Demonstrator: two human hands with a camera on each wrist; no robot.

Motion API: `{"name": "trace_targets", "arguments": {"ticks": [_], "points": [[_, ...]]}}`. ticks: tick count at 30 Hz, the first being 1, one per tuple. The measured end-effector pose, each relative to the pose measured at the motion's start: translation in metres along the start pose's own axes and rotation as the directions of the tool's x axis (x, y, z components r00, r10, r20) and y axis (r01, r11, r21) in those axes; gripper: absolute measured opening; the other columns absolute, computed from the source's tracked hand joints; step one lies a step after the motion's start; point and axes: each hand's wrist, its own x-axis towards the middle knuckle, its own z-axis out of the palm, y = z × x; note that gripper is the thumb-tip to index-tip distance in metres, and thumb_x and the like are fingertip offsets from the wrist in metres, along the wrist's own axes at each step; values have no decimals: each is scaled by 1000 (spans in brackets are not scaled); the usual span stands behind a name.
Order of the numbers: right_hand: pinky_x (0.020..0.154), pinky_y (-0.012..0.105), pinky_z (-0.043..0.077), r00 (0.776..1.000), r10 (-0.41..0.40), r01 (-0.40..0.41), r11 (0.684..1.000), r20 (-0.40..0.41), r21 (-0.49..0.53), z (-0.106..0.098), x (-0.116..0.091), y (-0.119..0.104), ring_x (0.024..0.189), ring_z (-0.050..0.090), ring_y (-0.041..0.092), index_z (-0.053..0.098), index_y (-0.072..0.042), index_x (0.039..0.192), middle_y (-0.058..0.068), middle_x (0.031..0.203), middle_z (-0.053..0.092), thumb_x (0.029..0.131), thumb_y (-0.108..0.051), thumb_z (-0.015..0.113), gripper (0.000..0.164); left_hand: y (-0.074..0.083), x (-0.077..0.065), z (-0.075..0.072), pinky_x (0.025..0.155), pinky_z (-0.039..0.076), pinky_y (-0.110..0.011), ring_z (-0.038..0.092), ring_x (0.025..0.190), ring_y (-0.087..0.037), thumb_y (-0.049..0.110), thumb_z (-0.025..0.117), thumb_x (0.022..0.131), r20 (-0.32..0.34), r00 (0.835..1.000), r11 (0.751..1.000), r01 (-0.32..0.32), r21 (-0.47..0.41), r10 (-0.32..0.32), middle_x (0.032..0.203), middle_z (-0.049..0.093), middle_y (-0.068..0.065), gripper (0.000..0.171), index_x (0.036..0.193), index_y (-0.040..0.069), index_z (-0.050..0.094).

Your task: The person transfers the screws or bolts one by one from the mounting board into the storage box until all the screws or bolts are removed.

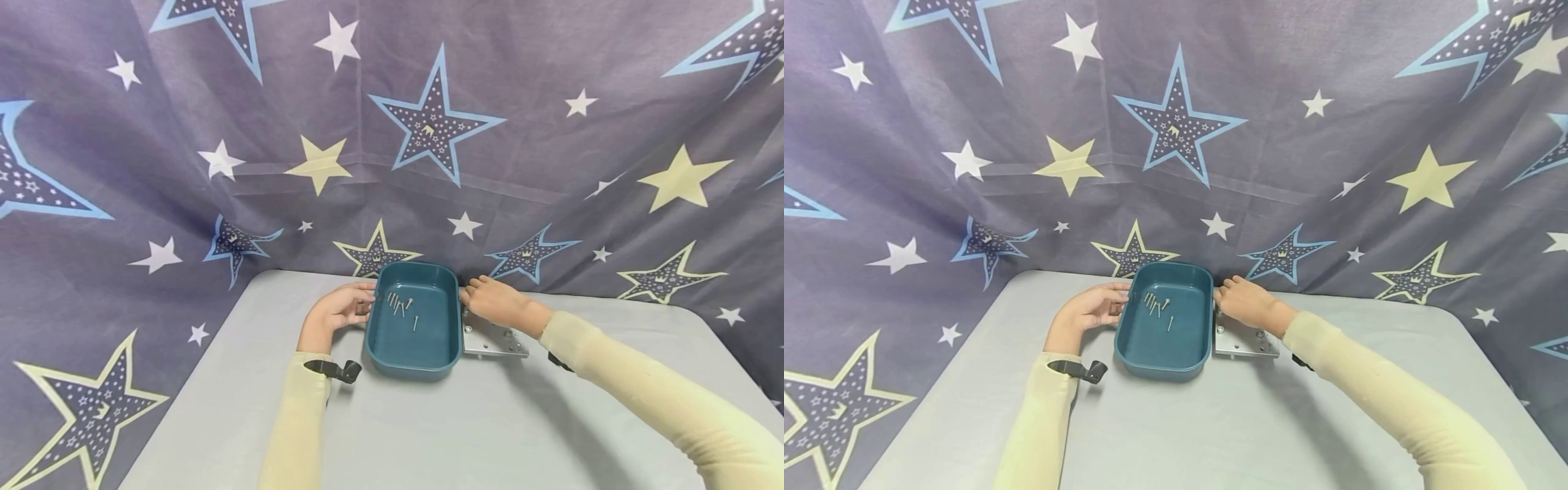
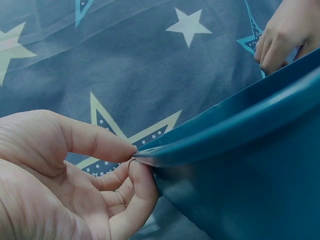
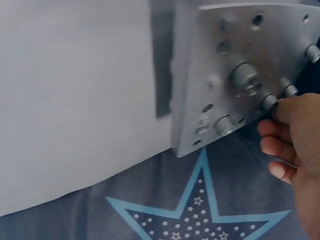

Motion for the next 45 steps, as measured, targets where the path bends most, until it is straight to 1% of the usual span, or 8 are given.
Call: {"name": "trace_targets", "arguments": {"ticks": [5,10,16,22,27,31,39,45], "points": [[79,37,52,999,-2,2,1000,-37,17,4,-5,0,85,60,24,62,-2,104,7,93,70,92,-9,65,14,0,0,2,69,51,-24,58,74,-8,-2,47,99,0,1000,1000,3,-4,-3,85,61,3,54,150,-4,32],[81,38,52,999,-1,2,999,-36,32,3,-5,0,87,60,24,61,-2,104,8,96,70,92,-8,64,14,0,0,2,69,51,-24,58,74,-9,-2,48,98,0,1000,1000,-1,-3,1,85,61,3,54,150,-5,32],[80,38,52,1000,1,0,999,-30,41,3,-5,0,87,59,25,61,-3,103,8,95,69,93,-8,65,12,-2,1,0,69,51,-24,59,74,-9,-2,48,98,-2,1000,1000,-2,2,2,84,62,3,52,148,-4,35],[82,39,54,1000,15,-16,997,20,73,3,-3,2,90,61,25,60,-4,107,9,98,70,95,-11,66,15,-2,1,0,68,51,-24,57,73,-8,-2,46,99,-10,1000,1000,-1,5,1,82,62,4,51,149,-4,34],[86,42,56,996,32,-42,990,79,135,1,-1,3,92,62,26,61,-3,111,10,101,71,96,-13,67,19,-1,-1,1,68,51,-23,58,72,-7,-2,46,99,-12,1000,1000,-5,6,5,81,62,5,52,149,-5,34],[88,43,57,994,42,-60,982,102,178,-1,0,3,93,63,26,61,-2,113,10,101,71,96,-14,68,22,0,-1,1,68,51,-23,58,70,-7,-2,47,98,-11,1000,1000,-2,6,2,81,62,5,52,149,-4,35],[80,40,56,997,47,-59,980,69,189,-1,3,4,86,61,25,61,-2,108,10,93,70,93,-9,65,17,0,1,-1,67,50,-23,56,69,-7,-2,48,99,-15,1000,1000,-4,6,4,80,60,4,48,146,-3,37],[76,39,54,997,49,-60,978,58,199,0,3,3,83,60,26,60,-1,103,10,89,68,92,-8,65,14,-1,2,0,68,50,-23,57,70,-7,-2,48,99,-9,1000,1000,1,2,-1,82,60,4,50,147,-3,36]]}}
